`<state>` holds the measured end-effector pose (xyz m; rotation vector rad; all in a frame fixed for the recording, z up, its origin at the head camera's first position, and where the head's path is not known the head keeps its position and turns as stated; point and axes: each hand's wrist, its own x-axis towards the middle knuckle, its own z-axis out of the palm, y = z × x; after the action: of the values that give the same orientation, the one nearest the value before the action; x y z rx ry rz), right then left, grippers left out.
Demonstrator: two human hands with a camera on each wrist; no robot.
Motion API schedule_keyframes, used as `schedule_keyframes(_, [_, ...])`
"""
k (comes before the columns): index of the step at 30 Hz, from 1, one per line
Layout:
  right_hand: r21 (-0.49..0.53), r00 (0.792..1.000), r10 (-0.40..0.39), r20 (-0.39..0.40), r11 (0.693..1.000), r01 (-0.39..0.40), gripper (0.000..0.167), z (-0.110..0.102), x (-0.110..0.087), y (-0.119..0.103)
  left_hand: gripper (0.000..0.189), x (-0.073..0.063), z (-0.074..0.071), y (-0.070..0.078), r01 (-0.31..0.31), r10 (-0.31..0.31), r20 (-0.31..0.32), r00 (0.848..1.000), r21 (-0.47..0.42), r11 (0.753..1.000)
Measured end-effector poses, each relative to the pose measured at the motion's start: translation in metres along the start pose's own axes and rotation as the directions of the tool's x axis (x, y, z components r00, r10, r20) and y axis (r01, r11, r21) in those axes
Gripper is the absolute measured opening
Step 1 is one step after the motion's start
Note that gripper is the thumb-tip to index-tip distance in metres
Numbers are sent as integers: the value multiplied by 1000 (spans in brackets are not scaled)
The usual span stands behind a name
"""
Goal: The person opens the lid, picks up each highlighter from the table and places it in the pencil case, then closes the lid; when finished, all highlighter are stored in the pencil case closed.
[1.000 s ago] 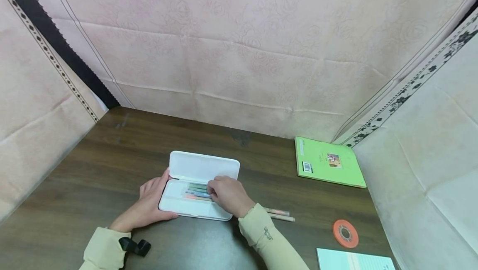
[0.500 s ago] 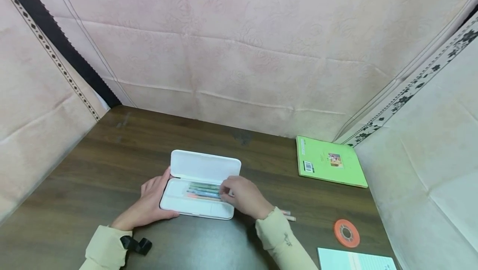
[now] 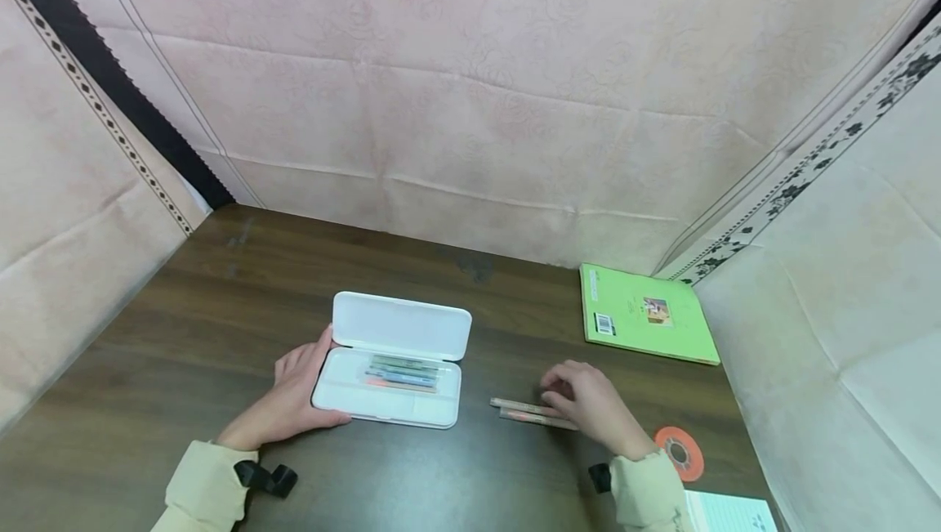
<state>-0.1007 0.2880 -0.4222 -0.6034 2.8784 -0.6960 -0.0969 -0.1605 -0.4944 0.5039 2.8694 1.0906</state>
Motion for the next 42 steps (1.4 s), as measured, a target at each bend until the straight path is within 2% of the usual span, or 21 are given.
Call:
schedule_keyframes(5, [13,997,58,41,998,-58,7,1,-18,20,130,1,0,-2,-5,5,-9,1000,1,1000])
schedule_keyframes(10, [18,996,81,40,996,-82,4,8,-26,31,130,1,-1,-2,4,-4,-2,1000,3,1000])
schedule_keyframes(23, [36,997,68,24,997,-69,6,10,-27,31,129,0,-2,2,17,-17,8,1000,-6,1000])
schedule_keyframes(28, [20,999,37,28,999,-37,4,10,-25,27,129,0,-1,1,19,-19,11,1000,-9,1000])
schedule_keyframes(30, [13,999,49,-1,999,-49,4,12,-21,23,129,-1,-2,1,10,-10,1,1000,-8,1000])
schedule_keyframes(33, [24,991,106,-86,994,-104,4,21,-10,16,129,-2,-3,0,-3,3,-17,1000,2,1000])
schedule_keyframes(37, [127,961,191,-202,978,-167,4,40,8,5,129,-2,-4,-1,0,0,-14,1000,1,1000])
schedule_keyframes(40, [222,935,226,-273,961,-167,7,50,17,-2,129,-1,-2,-2,1,-1,-1,1000,3,1000])
schedule_keyframes(42, [246,923,223,-313,958,-148,8,53,22,-5,129,-1,-1,-2,0,0,-1,1000,6,1000])
